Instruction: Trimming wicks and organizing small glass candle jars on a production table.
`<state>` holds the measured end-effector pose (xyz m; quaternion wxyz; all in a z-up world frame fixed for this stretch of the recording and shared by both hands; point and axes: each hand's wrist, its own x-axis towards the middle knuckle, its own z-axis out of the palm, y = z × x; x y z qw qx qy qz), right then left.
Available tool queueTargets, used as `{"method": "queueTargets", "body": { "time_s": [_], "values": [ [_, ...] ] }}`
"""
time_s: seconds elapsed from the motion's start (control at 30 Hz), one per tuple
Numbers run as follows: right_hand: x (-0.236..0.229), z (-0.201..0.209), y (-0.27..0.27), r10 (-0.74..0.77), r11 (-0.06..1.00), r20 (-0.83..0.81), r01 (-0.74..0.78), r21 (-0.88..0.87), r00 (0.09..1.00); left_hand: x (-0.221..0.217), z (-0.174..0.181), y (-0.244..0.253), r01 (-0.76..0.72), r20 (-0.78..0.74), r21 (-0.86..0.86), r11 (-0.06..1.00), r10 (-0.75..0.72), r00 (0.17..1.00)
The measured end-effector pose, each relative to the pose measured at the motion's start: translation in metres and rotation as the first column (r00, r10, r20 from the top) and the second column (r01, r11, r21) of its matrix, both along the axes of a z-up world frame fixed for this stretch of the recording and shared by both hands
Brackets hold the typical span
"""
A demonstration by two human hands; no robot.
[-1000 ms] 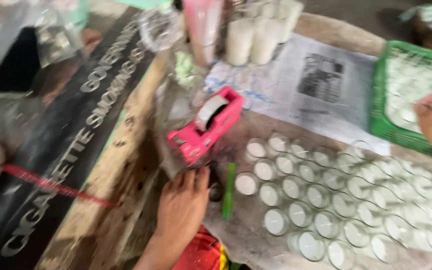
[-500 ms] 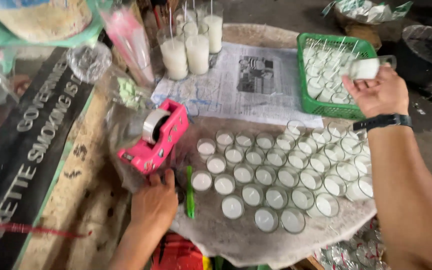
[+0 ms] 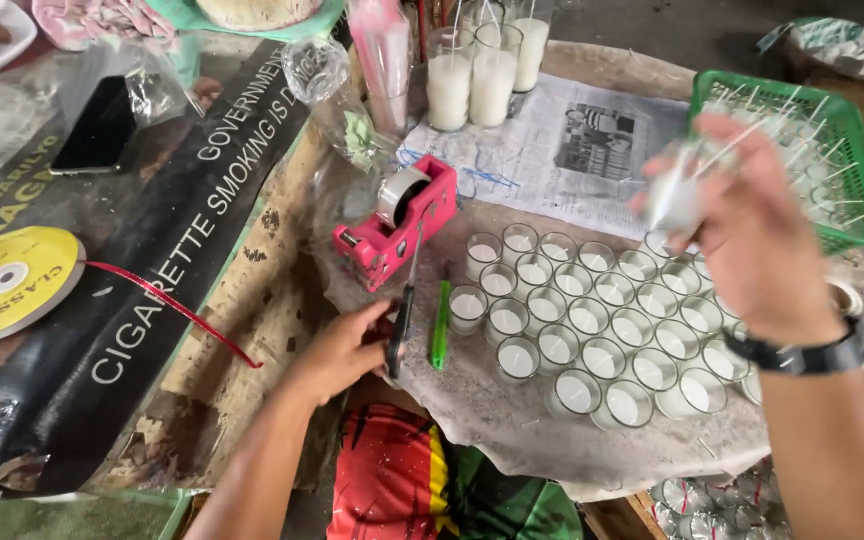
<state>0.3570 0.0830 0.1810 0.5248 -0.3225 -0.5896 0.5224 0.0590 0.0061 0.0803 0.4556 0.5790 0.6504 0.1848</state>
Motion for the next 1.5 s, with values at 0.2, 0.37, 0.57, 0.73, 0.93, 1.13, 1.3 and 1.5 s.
{"method": "queueTargets", "body": {
  "time_s": [0.2,0.37,0.57,0.73,0.93,1.13,1.3,1.5],
  "values": [
    [-0.018,-0.041,-0.044,-0.567,0.606,0.603,-0.211,0.767,0.561,0.018,-0.009,-0.045,0.088,0.168,0.365,0.927,-0.159,0.973],
    [-0.028,-0.046,-0.067,-0.689,0.457,0.508,-0.234,0.858,0.517,0.045,-0.001,-0.073,0.257,-0.196,0.621,0.740,-0.171,0.966],
    [-0.035,-0.055,-0.089,-0.761,0.390,0.452,-0.228,0.892,0.466,0.066,0.000,-0.088,0.155,-0.155,0.758,0.634,-0.057,0.986],
    [-0.048,-0.056,-0.110,-0.779,0.263,0.347,-0.229,0.937,0.522,0.070,-0.003,-0.089,0.179,-0.204,0.773,0.609,-0.029,0.979],
    [-0.049,-0.062,-0.115,-0.797,0.289,0.352,-0.201,0.936,0.491,0.069,-0.006,-0.094,0.119,-0.078,0.749,0.652,-0.092,0.993],
    [-0.049,-0.065,-0.117,-0.662,0.440,0.430,-0.146,0.886,0.614,0.063,-0.010,-0.098,0.004,0.006,0.872,0.490,-0.018,1.000],
    [-0.043,-0.068,-0.131,-0.445,0.721,0.513,-0.045,0.692,0.734,0.037,-0.019,-0.073,0.116,-0.302,0.751,0.650,0.181,0.936],
    [-0.030,-0.080,-0.135,-0.136,0.863,0.294,-0.033,0.504,0.946,0.018,-0.049,-0.028,0.143,-0.682,0.425,0.894,0.212,0.701]
  ]
}}
